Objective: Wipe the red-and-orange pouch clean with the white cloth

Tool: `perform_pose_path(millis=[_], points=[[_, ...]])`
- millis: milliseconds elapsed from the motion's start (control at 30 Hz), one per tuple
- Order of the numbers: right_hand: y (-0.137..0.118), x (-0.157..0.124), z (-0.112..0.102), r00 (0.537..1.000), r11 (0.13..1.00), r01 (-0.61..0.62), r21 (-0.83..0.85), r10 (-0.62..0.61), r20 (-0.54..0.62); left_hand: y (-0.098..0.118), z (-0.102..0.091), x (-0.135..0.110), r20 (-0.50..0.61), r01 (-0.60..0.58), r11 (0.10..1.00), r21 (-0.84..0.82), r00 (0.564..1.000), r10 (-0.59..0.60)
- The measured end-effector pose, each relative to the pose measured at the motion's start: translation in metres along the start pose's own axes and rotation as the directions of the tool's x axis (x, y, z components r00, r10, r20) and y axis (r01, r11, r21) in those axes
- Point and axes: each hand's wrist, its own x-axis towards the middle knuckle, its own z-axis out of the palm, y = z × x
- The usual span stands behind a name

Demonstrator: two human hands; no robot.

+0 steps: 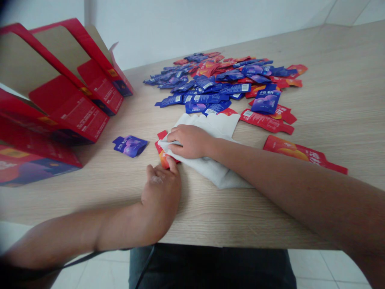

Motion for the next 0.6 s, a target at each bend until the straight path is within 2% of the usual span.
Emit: perform_pose_path(millis=[600], points=[[0.0,0.0002,-0.001,1.0,1.0,-0.001,0.005,0.001,0.008,-0.0005,-0.0035,0.0011,0.027,0.005,0.999,-0.039,1.0,-0.004]])
